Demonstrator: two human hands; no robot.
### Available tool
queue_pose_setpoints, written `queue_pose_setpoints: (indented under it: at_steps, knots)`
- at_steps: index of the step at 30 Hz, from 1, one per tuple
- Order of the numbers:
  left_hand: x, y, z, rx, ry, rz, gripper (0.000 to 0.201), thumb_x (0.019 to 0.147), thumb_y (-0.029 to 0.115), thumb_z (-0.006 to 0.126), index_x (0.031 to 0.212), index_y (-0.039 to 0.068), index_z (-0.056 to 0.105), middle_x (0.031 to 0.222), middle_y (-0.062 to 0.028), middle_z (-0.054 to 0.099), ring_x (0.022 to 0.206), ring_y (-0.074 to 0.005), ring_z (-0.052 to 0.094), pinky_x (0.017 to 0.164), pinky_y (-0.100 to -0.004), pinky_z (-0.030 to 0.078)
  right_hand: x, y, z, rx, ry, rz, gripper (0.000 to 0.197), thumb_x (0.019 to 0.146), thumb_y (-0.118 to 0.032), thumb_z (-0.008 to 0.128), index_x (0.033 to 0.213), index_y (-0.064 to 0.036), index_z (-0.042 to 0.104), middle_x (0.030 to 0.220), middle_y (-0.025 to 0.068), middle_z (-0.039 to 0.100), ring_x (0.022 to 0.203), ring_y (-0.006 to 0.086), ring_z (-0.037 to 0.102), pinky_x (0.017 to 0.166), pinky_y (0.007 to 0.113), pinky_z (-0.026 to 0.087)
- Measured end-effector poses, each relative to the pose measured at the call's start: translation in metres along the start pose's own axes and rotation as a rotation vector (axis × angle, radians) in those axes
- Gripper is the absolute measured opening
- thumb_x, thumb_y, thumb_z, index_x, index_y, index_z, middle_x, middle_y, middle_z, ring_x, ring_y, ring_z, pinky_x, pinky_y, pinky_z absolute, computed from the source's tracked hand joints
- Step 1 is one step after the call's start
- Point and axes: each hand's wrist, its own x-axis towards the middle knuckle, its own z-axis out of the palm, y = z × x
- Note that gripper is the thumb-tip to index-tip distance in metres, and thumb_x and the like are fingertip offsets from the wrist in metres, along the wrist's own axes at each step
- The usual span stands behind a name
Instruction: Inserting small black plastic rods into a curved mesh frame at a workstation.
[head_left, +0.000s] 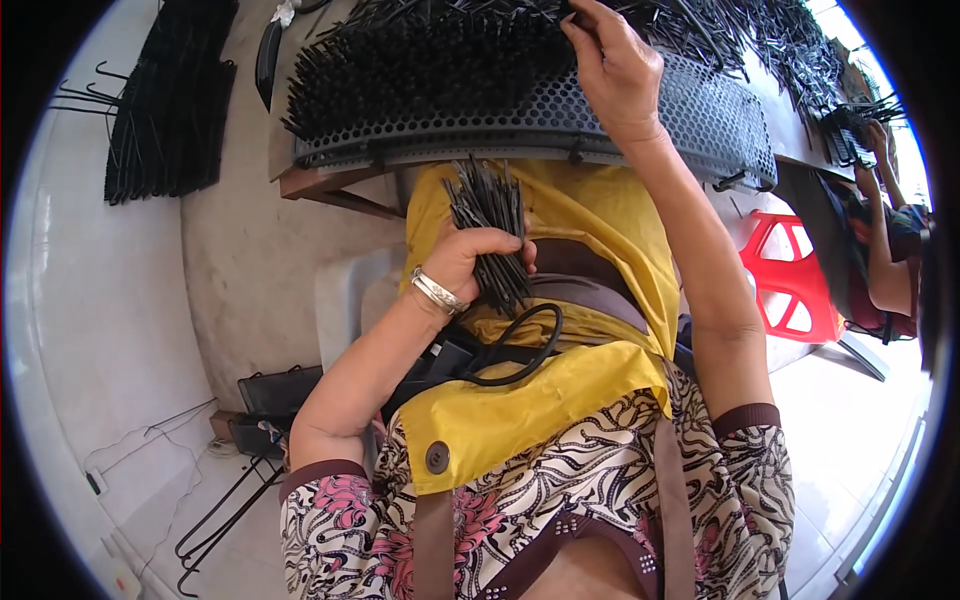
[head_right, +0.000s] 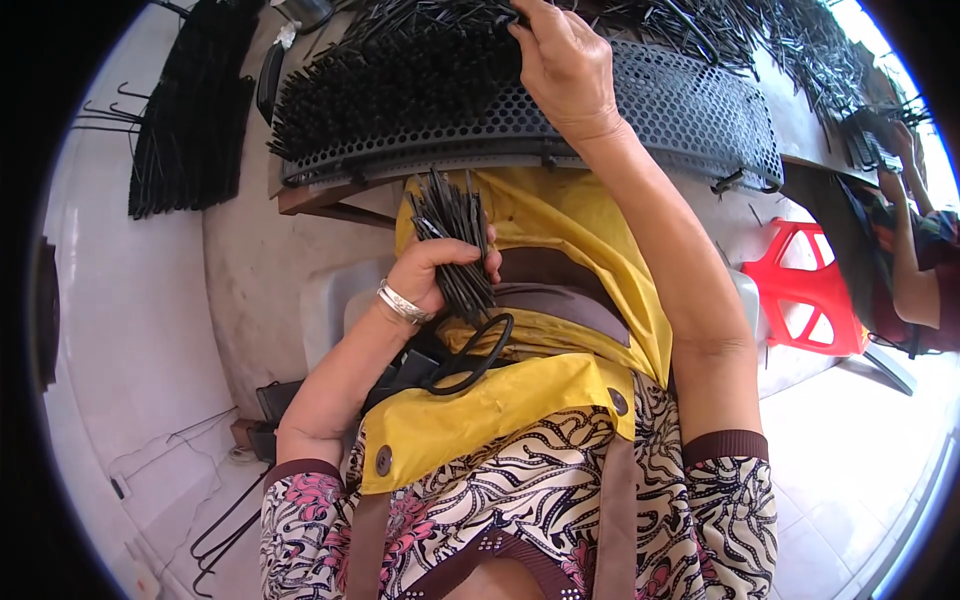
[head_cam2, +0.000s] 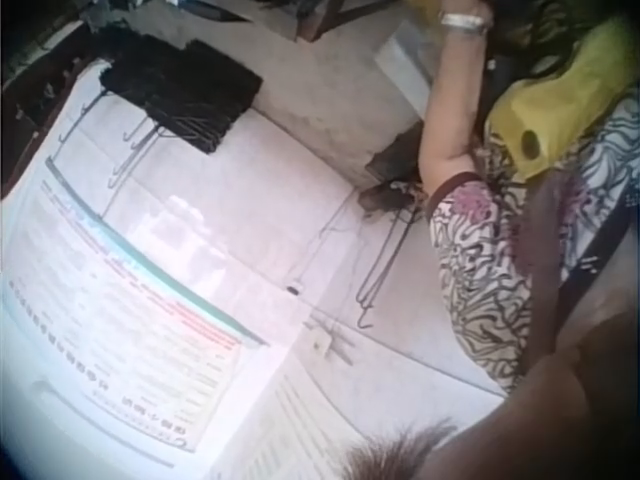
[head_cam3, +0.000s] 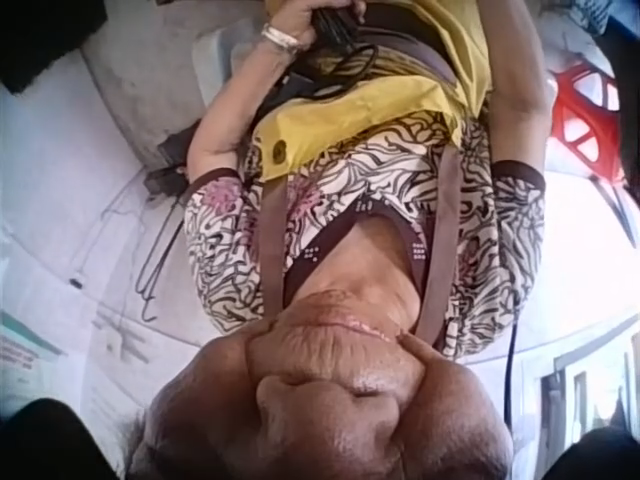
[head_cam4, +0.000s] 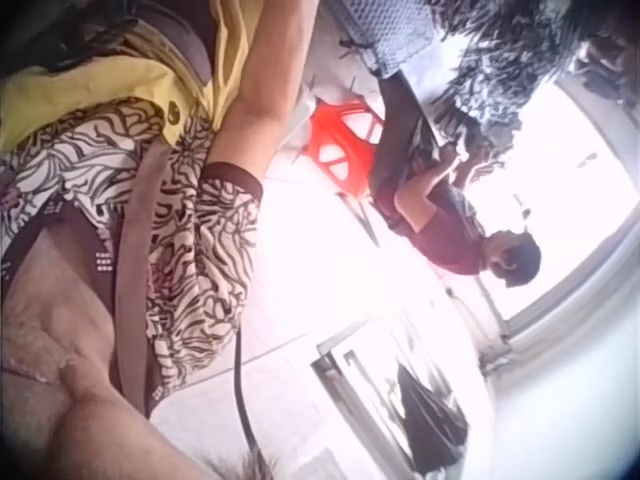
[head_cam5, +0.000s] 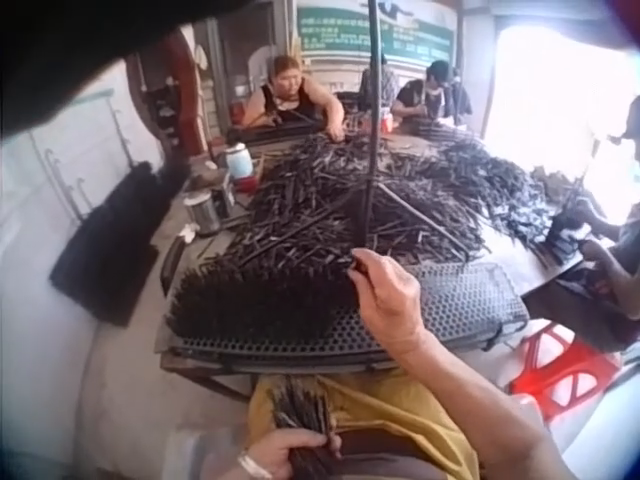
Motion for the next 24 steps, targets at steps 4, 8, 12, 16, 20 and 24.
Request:
queue_pose_setpoints:
  at_steps: [4,8,12,16,20,24]
  knots:
    - [-0.001,0.001,-0.001,0.013,0.082,-0.05,0.017,0.069,-0.003,0.057,0.085,-0.005,0.056,0.071,-0.0161,0.061,0.062,-0.0269,0.062,0.059,-0.0388,0.054,-0.008,-0.007,-0.015,-0.563,-0.467,-0.059,0.023,0.072,0.0,0.062,0.095,-0.004,0.06,0.074,0.0078,0.061,0.067,0.0234,0.058,0.058,0.03,0.048]
    - [0.0,0.001,-0.004,0.022,0.086,-0.076,0.017,0.069,-0.002,0.057,0.085,-0.005,0.057,0.072,-0.0175,0.062,0.061,-0.0276,0.062,0.059,-0.0385,0.054,-0.007,-0.01,-0.015,-0.692,-0.672,-0.096,0.022,0.072,0.001,0.062,0.094,-0.0048,0.061,0.081,0.0073,0.061,0.075,0.0255,0.056,0.063,0.033,0.047]
    - [0.003,-0.001,-0.004,0.029,0.09,-0.054,0.018,0.068,-0.003,0.057,0.086,-0.006,0.057,0.074,-0.0181,0.062,0.062,-0.0276,0.063,0.059,-0.0373,0.054,-0.007,-0.028,-0.017,-0.602,-0.536,-0.088,0.025,0.072,-0.002,0.064,0.097,-0.0039,0.061,0.08,0.0094,0.061,0.075,0.0258,0.057,0.063,0.031,0.048]
    - [0.003,0.0,-0.008,0.02,0.149,-0.069,0.021,0.067,-0.003,0.057,0.087,-0.007,0.058,0.076,-0.017,0.062,0.063,-0.0274,0.063,0.058,-0.0367,0.054,-0.028,-0.106,-0.024,-0.366,-0.623,0.661,0.027,0.074,-0.006,0.068,0.099,0.0,0.059,0.077,0.0083,0.062,0.068,0.0143,0.059,0.062,0.025,0.048]
    - [0.006,-0.002,0.0,0.077,0.052,-0.006,0.022,0.066,-0.003,0.058,0.088,-0.007,0.058,0.075,-0.0156,0.062,0.062,-0.0268,0.062,0.058,-0.0365,0.054,-0.053,-0.138,-0.032,-0.038,-0.594,1.281,0.022,0.076,-0.005,0.066,0.095,0.0029,0.058,0.076,0.0031,0.062,0.063,0.0064,0.057,0.056,0.02,0.047]
    - [0.008,-0.006,-0.009,0.114,0.087,0.013,0.022,0.067,-0.002,0.057,0.088,-0.005,0.058,0.076,-0.0136,0.062,0.066,-0.0258,0.062,0.062,-0.036,0.053,-0.046,-0.139,-0.037,-0.13,-0.532,1.201,0.018,0.078,-0.002,0.062,0.095,0.0021,0.058,0.075,0.003,0.062,0.061,0.004,0.055,0.054,0.018,0.045]
